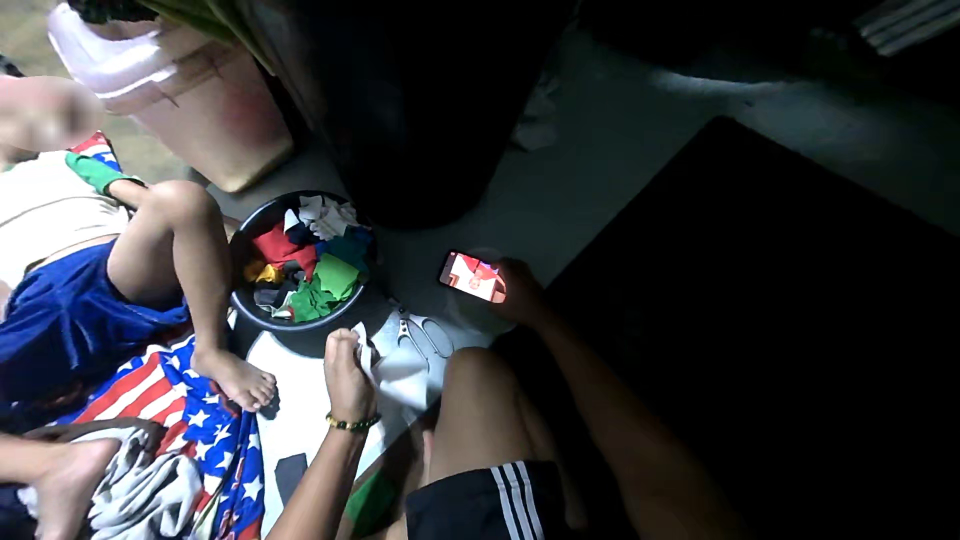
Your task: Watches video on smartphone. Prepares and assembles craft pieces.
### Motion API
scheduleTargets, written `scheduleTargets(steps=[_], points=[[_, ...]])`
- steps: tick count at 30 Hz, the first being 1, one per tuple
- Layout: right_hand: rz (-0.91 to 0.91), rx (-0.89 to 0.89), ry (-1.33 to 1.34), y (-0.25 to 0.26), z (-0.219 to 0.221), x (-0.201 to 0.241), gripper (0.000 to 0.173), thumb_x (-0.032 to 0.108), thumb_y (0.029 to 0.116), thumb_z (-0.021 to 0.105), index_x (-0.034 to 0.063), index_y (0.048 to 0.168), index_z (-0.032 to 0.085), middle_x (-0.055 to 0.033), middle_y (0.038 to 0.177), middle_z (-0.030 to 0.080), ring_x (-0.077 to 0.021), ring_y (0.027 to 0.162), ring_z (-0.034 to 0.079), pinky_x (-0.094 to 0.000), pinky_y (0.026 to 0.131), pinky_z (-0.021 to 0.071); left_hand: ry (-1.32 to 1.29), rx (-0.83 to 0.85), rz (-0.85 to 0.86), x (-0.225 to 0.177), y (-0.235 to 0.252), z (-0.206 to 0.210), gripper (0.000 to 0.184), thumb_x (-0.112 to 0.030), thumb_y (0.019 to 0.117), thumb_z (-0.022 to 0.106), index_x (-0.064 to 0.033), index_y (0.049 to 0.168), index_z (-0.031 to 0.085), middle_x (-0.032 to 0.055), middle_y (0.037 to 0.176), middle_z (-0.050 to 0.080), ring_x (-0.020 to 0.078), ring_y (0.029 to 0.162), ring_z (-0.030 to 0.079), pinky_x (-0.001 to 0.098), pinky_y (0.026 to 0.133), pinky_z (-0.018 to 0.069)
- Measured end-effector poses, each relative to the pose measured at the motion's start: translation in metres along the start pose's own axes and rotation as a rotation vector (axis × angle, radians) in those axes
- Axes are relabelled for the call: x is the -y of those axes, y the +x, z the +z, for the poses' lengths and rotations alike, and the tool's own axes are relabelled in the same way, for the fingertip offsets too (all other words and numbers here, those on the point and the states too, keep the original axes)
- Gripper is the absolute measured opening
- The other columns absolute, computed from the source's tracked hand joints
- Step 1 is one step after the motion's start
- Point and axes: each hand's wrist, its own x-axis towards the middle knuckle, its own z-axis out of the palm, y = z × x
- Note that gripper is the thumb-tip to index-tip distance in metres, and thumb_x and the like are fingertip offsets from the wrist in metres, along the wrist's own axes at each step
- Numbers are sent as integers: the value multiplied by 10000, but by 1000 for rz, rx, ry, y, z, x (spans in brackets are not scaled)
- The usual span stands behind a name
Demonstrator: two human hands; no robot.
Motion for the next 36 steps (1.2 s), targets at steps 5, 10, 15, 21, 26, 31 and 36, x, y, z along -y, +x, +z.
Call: scheduleTargets(steps=[5, 10, 15, 21, 26, 31, 36], points=[[45, 14, -17, 1, -2, 0, 743, 181, 771, 883, -90, 1372, 542, -317, 1371, 568, -462, 1312, 527, -566, 1133, 398, 0, -17, -215, -21, -38, -48, 166, -71, 1085, 356, -89, 965, 470, -41, 594, 488, 39, 454, 482, 170, 438, 445], [54, -67, -24, -1, -1, 37, 834, 85, 752, 858, -64, 1476, 472, -352, 1430, 514, -529, 1356, 467, -657, 1134, 352, 59, 24, -121, -28, -71, -84, 387, 1, 860, 436, -5, 1246, 471, -5, 955, 605, 6, 708, 612, 173, 597, 519], [-99, 225, 432, -56, 15, 167, 539, 42, 884, 751, -72, 1375, 561, -256, 1371, 600, -338, 1290, 579, -480, 1105, 462, 12, 39, 6, -34, -89, -95, 470, 117, 874, 498, 67, 1328, 392, 39, 989, 649, 23, 796, 662, 181, 708, 561], [-145, 637, 921, -111, 49, 245, 516, 106, 869, 769, -46, 1328, 589, -68, 1142, 672, -46, 1020, 646, -224, 928, 544, 131, 69, 81, -38, -103, -121, 489, 173, 810, 707, 71, 1258, 542, 23, 803, 759, 86, 696, 733, 248, 688, 629], [-231, 538, 974, -125, 60, 253, 43, 23, 890, 730, 6, 879, 693, 38, 852, 670, 8, 809, 637, -190, 789, 560, 237, 60, 193, -29, -111, -141, 253, 127, 733, 802, 10, 930, 695, -5, 773, 747, 39, 668, 704, 201, 647, 607], [-295, 426, 961, -134, 61, 252, 62, -24, 902, 684, -16, 846, 710, 17, 867, 686, 19, 808, 640, -166, 771, 556, 173, 39, 127, -20, -116, -138, 268, 132, 776, 766, 23, 997, 662, 8, 804, 749, 56, 706, 714, 223, 698, 614], [-209, 375, 1009, -138, 59, 251, 84, -54, 885, 680, 2, 823, 686, 25, 825, 675, 13, 724, 630, -168, 703, 560, 205, 87, 99, -17, -118, -139, 52, 26, 949, 653, 14, 958, 704, -5, 803, 715, 31, 713, 667, 200, 696, 569]])
